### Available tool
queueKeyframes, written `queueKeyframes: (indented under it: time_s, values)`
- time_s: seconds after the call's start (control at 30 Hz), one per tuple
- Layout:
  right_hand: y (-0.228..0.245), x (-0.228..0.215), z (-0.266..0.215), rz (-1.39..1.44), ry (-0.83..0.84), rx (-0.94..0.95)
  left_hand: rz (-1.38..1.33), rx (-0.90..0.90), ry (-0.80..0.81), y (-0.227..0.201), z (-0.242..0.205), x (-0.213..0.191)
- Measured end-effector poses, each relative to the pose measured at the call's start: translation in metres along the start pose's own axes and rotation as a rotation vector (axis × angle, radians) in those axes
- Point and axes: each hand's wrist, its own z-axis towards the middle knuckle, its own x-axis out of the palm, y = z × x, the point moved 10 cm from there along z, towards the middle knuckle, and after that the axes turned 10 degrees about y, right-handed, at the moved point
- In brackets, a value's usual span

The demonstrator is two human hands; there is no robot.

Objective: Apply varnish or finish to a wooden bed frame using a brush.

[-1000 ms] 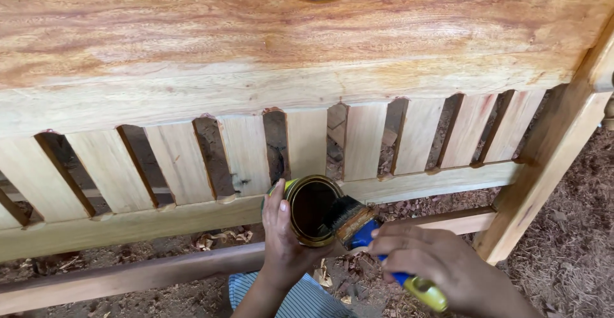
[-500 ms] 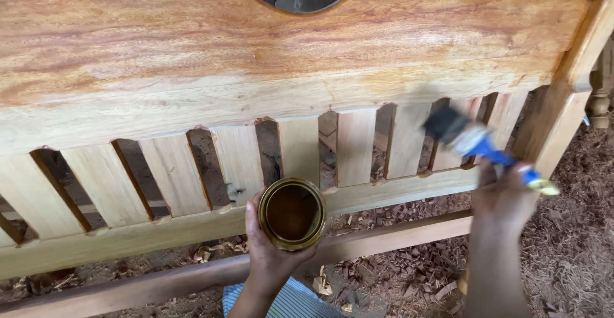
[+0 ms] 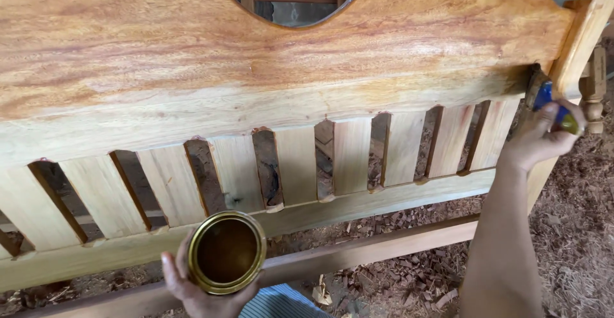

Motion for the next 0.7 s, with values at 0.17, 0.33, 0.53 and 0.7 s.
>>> queueKeyframes:
  time_s: [0.17,0.33,0.53,0.7]
  values:
    - [-0.037,0.002,-0.027,-0.002,-0.003,0.298,0.093,0.027,-0.058,-0.008,-0.007,-0.025]
    - [0.077,0.15,-0.074,-0.596,0.344,-0.208,-0.699,-0.91,-0.428,0.162,-0.072,-0.073]
    - [0.191,0.293,-0.167,-0.425,0.599,-0.224,-0.691,-0.89,-0.527,0.138,-0.08,-0.093]
    - [0.275,0.359,-0.207,-0.115,0.497,-0.342,-0.646,-0.883,-0.592,0.147,-0.099,-0.117]
